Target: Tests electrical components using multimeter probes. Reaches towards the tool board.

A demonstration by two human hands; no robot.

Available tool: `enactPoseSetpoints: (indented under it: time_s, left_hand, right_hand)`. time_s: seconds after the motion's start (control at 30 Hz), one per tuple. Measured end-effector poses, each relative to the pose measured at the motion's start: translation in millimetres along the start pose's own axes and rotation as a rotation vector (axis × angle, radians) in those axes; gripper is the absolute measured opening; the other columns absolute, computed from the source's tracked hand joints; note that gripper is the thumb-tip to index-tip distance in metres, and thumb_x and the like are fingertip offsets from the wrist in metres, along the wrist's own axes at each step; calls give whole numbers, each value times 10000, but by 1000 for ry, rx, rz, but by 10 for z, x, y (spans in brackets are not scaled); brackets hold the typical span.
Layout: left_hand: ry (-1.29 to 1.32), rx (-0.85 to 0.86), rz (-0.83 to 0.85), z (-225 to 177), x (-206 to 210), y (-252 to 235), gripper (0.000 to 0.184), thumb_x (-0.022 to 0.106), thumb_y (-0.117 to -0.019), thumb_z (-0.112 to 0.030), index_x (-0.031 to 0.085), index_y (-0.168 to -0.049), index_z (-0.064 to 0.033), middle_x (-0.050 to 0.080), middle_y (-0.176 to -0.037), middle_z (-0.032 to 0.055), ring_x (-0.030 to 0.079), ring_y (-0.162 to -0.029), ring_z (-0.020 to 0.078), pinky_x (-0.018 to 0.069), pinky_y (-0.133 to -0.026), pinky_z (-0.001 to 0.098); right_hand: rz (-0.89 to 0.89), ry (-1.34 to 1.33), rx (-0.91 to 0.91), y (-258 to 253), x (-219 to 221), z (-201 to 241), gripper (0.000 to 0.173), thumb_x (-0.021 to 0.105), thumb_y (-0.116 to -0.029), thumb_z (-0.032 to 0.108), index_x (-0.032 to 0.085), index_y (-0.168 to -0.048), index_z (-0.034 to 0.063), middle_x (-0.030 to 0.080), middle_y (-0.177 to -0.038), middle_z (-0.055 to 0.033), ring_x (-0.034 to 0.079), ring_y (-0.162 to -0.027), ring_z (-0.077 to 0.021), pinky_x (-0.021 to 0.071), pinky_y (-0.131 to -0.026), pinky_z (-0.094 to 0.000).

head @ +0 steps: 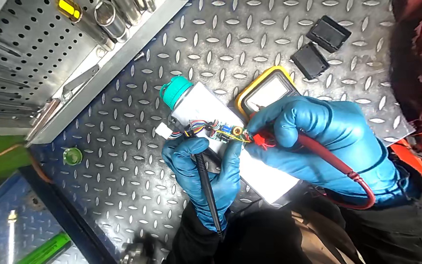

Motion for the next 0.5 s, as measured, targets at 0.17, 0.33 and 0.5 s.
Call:
enactPoseSetpoints:
  time_s: [0.17,0.33,0.5]
  left_hand:
    - [-152,49,-10,-7,3,34,330,852,-758,-221,599,-970,-219,555,-1147,-20,516,-1198,105,422,-1067,287]
    - [-175,123,83,-15,-19,-15,262,832,-787,-197,587,-879,-200,503,-1256,55,459,-1305,192,423,-1099,341]
    - [-147,144,168,14,-52,-64,232,814,-801,-166,585,-832,-188,507,-1346,129,386,-1420,308,356,-1186,461]
  right_hand:
    - [-27,-23,-12,-5,8,-12,206,765,-796,40,571,-767,102,707,-919,-66,689,-829,-144,572,-675,-271]
    - [32,-182,86,-27,-91,-64,203,786,-827,54,593,-802,110,733,-939,-51,713,-854,-139,602,-712,-271]
    - [28,-382,199,-24,-120,-101,194,764,-895,72,578,-856,111,729,-940,-47,715,-869,-142,608,-741,-264]
Point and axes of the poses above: each hand's wrist, its own y-axis away from the middle knuckle, its own x-axis out of the palm, z = x × y, the point moved 1 cm from there along -y, towards the middle knuckle
